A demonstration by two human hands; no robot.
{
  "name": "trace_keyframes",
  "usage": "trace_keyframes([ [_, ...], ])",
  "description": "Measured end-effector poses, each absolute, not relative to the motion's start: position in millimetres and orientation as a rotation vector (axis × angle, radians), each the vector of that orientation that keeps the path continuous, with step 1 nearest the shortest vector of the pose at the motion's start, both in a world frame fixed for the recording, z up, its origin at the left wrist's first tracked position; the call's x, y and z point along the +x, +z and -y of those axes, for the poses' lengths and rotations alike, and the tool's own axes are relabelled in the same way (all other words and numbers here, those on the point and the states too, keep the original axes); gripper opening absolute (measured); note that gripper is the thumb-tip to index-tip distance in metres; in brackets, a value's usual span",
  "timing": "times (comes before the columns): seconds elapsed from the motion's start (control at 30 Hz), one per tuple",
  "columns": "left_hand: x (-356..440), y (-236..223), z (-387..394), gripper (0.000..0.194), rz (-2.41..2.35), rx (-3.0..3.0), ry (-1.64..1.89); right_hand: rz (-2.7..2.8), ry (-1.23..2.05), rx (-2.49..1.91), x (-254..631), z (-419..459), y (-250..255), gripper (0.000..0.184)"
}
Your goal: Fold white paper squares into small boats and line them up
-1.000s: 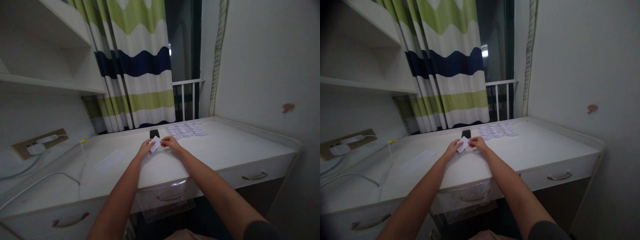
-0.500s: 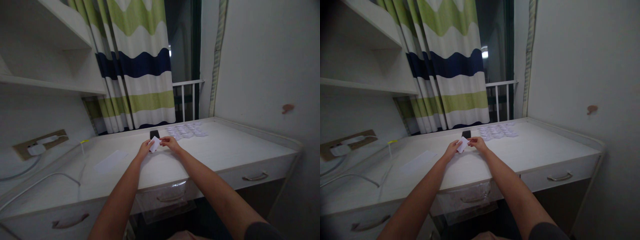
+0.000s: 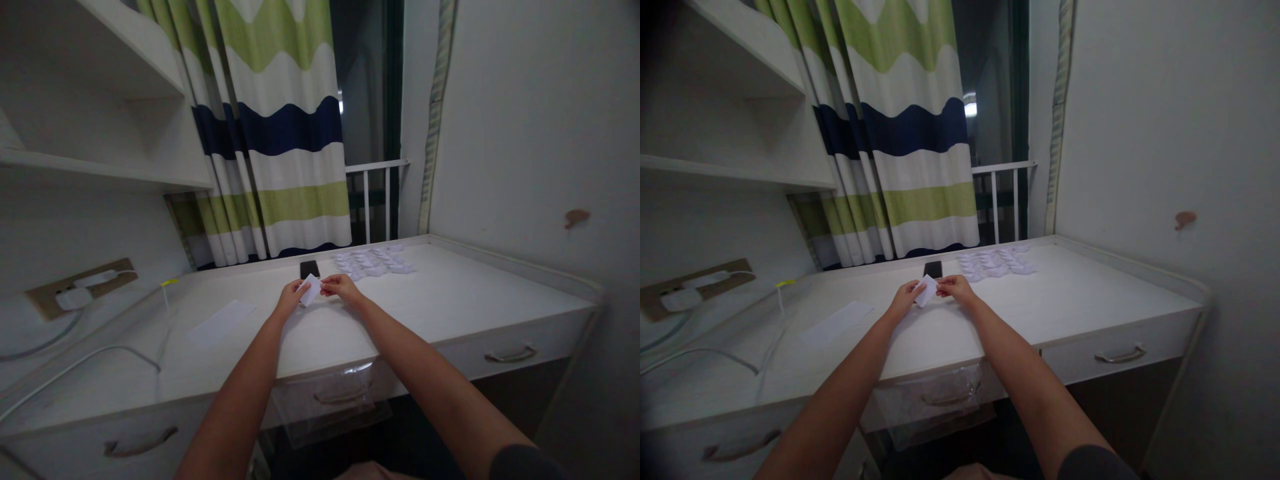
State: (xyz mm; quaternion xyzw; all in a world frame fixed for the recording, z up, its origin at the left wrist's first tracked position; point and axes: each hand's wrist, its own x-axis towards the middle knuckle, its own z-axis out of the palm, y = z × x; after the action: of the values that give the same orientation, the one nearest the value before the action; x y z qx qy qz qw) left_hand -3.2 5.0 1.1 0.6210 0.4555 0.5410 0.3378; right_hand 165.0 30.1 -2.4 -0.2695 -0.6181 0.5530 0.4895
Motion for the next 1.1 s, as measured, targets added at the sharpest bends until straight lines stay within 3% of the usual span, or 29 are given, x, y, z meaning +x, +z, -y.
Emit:
trace_keyframes([
  [0.37,-2.5,0.9,-4.9,0.035,-1.23,1.759,1.37,1.53,1.349,-0.696,164.5,-30.8,-2.1,0.026],
  [0.7,-3.6,-4.5,-9.9,0.03,-1.272,1.885,1.383,1.562,1.443,-0.743,161.4,-30.5,-4.6,0.009],
  [1.1,-3.9,-4.2,-9.7,0.028,-1.299,2.002,1.393,1.596,1.465,-0.73,161.3,-25.6,-1.3,0.012],
])
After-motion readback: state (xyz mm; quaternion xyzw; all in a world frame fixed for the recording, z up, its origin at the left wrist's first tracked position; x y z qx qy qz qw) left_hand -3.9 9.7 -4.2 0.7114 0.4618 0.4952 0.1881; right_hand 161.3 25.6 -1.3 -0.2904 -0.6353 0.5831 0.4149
